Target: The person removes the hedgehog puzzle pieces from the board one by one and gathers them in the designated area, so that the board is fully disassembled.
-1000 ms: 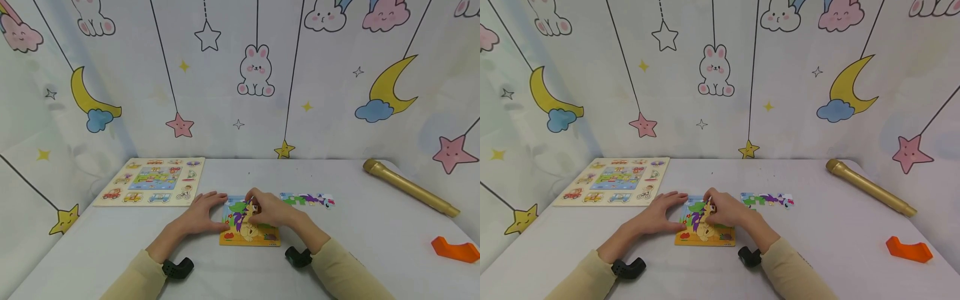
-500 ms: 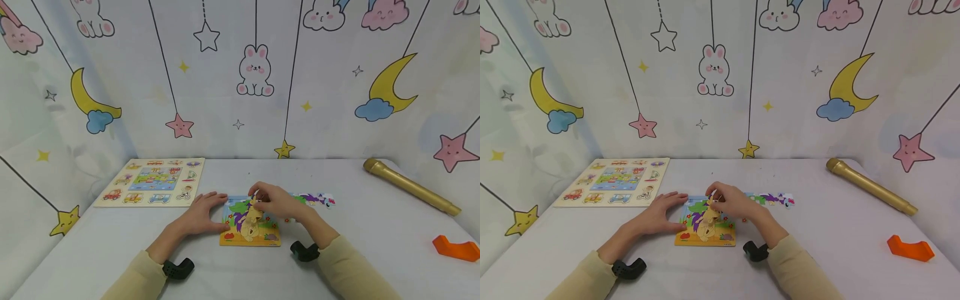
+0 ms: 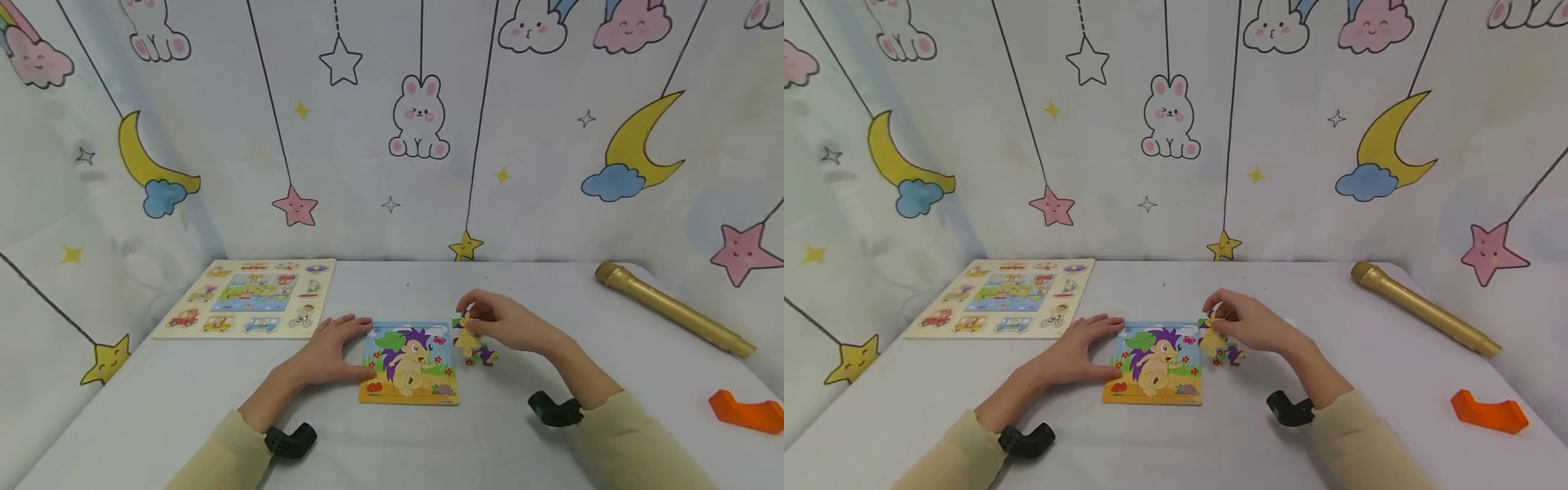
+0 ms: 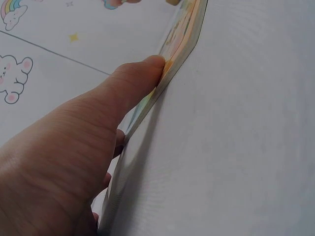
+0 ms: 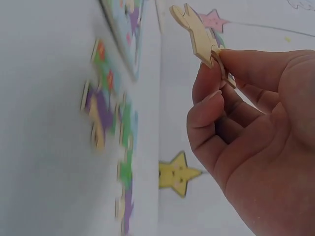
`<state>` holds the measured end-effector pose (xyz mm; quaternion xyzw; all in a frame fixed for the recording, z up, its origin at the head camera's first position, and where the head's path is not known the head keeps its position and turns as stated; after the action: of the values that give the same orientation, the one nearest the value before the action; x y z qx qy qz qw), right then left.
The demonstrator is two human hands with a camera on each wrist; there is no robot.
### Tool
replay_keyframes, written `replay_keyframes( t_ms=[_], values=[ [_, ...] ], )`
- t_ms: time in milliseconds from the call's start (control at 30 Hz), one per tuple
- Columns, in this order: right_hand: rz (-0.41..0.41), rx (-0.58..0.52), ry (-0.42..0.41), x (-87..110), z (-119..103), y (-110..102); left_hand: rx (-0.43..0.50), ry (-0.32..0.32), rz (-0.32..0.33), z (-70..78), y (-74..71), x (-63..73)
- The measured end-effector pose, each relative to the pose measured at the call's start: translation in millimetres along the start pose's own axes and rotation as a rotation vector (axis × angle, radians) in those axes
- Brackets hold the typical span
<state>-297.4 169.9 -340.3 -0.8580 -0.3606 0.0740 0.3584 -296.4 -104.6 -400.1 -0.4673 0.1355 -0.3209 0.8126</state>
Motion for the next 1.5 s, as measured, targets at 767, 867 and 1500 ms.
replay_keyframes(
  t_ms=[767,867,1500],
  values=[
    [0.034,0.029,0.116,54.3,65.6,-6.9,0.000,-0.010,-0.012,1.6,0.8,-1.3],
    [0.055,0.092,0.112,53.2,62.0,-7.6,-0.005,-0.015,-0.009,1.0,0.8,-1.2],
    [-0.023,0.185,0.195,54.8,55.4,-4.9,0.002,-0.011,-0.001,-0.9,0.9,-0.3]
  ],
)
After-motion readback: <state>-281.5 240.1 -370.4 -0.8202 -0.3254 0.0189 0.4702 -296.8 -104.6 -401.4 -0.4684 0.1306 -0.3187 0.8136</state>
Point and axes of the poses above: each hand's wrist, its own x-axis away from the middle knuckle, its own y-axis out of the palm, z = x × y, the point moved 8 cm from there along -x, towards the middle knuckle, and after that the axes turned 14 degrees about -z, right-handed, at the moved point
